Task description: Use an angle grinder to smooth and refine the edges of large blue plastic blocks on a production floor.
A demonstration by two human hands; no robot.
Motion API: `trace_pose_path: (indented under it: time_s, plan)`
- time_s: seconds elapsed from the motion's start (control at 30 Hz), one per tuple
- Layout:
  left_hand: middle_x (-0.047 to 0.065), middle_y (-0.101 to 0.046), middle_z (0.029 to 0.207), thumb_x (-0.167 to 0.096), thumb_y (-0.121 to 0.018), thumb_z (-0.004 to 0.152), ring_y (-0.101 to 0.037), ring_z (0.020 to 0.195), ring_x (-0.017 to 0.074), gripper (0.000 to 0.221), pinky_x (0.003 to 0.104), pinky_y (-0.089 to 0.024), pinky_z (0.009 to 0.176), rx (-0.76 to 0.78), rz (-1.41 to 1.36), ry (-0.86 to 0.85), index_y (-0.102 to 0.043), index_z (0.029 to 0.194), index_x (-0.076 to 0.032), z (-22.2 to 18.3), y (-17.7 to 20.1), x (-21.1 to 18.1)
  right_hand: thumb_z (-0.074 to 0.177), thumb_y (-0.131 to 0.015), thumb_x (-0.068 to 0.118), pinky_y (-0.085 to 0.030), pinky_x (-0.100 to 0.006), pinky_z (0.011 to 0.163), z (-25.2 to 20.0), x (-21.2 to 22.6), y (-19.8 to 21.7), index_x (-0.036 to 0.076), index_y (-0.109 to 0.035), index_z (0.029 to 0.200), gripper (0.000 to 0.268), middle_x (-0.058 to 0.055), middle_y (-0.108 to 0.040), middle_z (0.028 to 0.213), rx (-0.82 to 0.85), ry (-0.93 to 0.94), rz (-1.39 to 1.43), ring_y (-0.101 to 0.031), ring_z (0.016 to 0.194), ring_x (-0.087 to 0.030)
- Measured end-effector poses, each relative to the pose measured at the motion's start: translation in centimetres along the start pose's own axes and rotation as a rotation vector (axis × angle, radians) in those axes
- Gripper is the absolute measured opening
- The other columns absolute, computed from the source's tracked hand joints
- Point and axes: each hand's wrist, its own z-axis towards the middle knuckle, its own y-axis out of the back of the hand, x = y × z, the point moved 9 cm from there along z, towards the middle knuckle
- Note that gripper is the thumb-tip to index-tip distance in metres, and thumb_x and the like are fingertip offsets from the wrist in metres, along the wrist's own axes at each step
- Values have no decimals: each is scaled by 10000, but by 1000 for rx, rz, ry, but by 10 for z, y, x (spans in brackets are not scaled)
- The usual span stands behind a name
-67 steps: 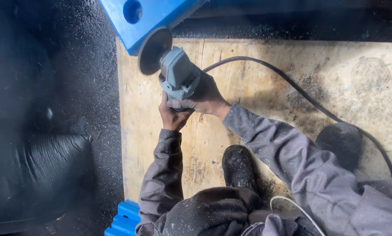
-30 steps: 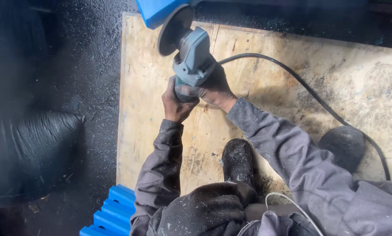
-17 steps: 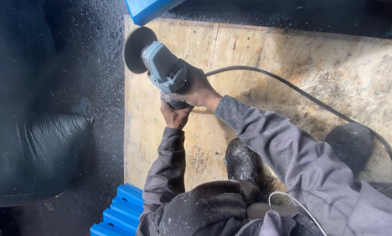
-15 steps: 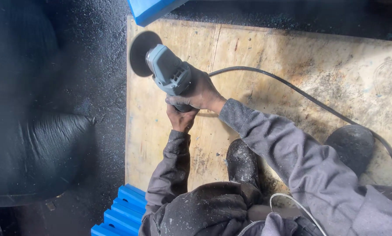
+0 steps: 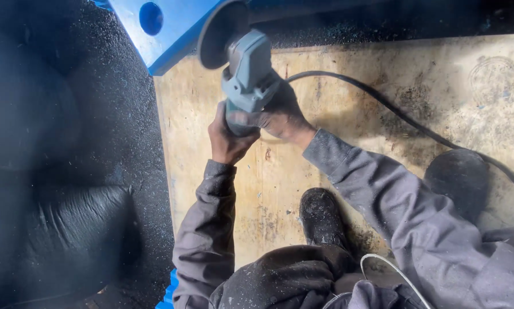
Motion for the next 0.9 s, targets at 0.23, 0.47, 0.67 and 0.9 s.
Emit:
trace_pose_path:
  time_s: [0.23,0.47,0.67,0.9]
  plan:
    - [173,-727,1118,-152,-864,746,-739,1026,365,687,410,-600,846,92,166,-259,-525,1341,-100,76,-69,-75,830,-976,292,-533,-378,1201,11,51,108,28,-508,1469,835,-76,-615,1399,-173,160,-22,-612,1328,-217]
    - [146,-743,1102,-142,-874,732,-753,1010,266,691,374,-607,869,146,154,-115,-540,1336,-96,43,-14,-47,814,-941,415,-575,-365,1075,6,30,36,25,-498,1408,837,-87,-611,1311,-310,163,124,-634,1219,-212]
    - [139,-726,1068,-136,-894,679,-696,983,194,643,347,-583,861,63,252,110,-565,1228,-77,-35,63,11,752,-921,386,-534,-329,1067,-10,-10,-63,26,-500,1426,873,-85,-638,1336,-136,-57,252,-630,1221,-183]
    - [161,-743,1083,-151,-885,673,-750,1005,325,684,410,-592,852,257,386,-73,-580,1283,-92,65,-10,-77,734,-945,311,-584,-364,1004,12,-1,46,2,-514,1354,816,-67,-645,1250,-421,-57,342,-658,1144,-192]
